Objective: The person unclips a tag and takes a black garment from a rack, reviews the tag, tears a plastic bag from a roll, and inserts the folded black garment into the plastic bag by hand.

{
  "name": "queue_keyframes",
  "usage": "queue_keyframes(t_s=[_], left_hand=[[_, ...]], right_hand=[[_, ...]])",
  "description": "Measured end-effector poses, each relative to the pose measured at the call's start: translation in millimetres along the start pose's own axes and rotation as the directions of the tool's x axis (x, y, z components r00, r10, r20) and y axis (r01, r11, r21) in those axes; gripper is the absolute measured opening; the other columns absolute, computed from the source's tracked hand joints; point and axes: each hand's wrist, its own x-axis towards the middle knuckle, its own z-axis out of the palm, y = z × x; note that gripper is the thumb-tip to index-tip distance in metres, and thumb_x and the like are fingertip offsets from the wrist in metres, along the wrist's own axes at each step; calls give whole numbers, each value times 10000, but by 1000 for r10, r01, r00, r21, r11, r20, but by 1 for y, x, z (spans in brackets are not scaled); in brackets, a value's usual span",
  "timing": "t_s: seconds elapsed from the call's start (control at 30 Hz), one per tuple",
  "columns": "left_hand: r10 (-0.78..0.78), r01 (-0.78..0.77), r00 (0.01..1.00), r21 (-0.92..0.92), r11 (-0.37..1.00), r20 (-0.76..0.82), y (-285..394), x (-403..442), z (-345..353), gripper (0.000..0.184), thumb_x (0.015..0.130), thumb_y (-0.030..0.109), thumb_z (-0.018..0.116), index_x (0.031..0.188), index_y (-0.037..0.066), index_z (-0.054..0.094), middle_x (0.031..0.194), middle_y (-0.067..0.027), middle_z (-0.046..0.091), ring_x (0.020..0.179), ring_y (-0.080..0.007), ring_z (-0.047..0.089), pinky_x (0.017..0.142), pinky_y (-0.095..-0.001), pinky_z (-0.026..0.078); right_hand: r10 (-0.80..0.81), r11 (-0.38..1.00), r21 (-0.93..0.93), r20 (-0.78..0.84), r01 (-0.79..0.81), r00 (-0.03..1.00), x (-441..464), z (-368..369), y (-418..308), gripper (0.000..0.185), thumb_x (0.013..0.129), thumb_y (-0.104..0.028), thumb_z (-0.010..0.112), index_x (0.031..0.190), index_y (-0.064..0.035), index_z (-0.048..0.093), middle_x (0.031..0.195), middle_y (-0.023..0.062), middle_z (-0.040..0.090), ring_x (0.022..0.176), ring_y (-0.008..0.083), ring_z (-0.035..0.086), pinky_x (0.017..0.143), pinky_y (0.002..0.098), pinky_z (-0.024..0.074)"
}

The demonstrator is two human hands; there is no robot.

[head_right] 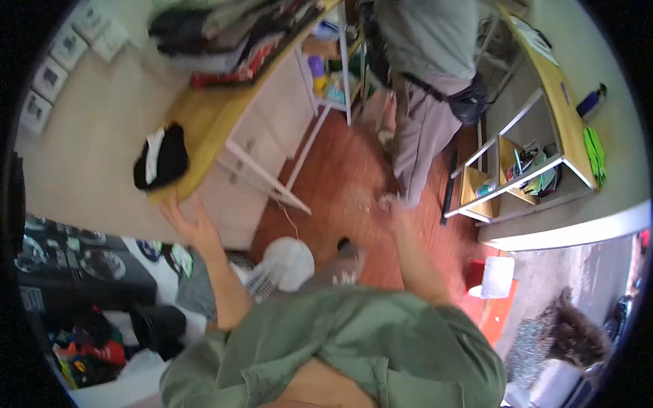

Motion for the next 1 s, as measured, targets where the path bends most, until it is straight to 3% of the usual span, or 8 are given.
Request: queue_keyframes(t_s=[0.07,0.27,0.5,0.53,0.6,0.9,0.97,1.0], left_hand=[[32,-32,998,-1,999,-55,4,18,25,407,759,190,604,1104,21,472,1288,-253,273,1214,-392,222,980,-486,168],[-68,131,969,265,955,-236,-2,44,96,353,764,282,590,1040,71,530,1250,-148,387,1180,-328,312,973,-463,178],[295,-30,856,529,848,-424,-30,43,134,160,721,319,594,757,163,589,833,25,602,830,-165,538,744,-378,300],[376,-93,811,536,839,-448,-35,40,137,152,718,278,609,710,127,593,752,-9,599,732,-187,543,689,-353,335],[502,-217,734,544,811,-457,-46,32,138,179,711,231,633,631,78,588,615,-61,572,570,-216,528,564,-322,366],[569,-367,579,437,821,-584,-122,-72,196,215,766,253,518,808,43,501,792,-132,510,728,-273,472,632,-387,375],[533,-369,583,385,846,-613,-126,-125,229,235,788,258,471,884,43,479,875,-151,499,814,-297,468,694,-411,385],[518,-378,578,356,854,-631,-126,-148,245,250,798,260,448,922,43,467,916,-160,493,858,-310,465,725,-423,390]], right_hand=[[330,938,24,-374,-347,867,39,100,-45,154,781,-211,492,793,-61,525,766,64,542,684,205,511,640,331,412],[326,909,-135,-356,-393,876,151,126,-100,178,818,-219,462,918,-80,510,897,98,557,777,265,543,738,392,425],[456,855,-12,-460,-519,762,251,52,-78,143,818,-218,448,819,-90,514,851,80,581,783,242,543,707,386,422],[643,764,-3,-81,-646,761,286,5,-74,153,810,-214,448,818,-80,520,839,80,585,775,244,546,700,388,425],[428,816,-192,-433,-545,793,309,36,-58,166,798,-205,455,804,-63,540,793,77,592,755,244,555,712,395,427],[403,868,-302,-36,-395,914,497,13,21,169,809,-194,471,897,-51,492,963,140,547,901,287,509,820,422,397],[690,703,-179,410,-688,597,546,-28,42,172,802,-190,478,896,-47,493,919,117,557,863,267,524,805,397,409],[622,778,-233,411,-583,666,537,-32,48,175,801,-196,480,892,-47,502,893,105,563,839,259,531,789,386,418]])
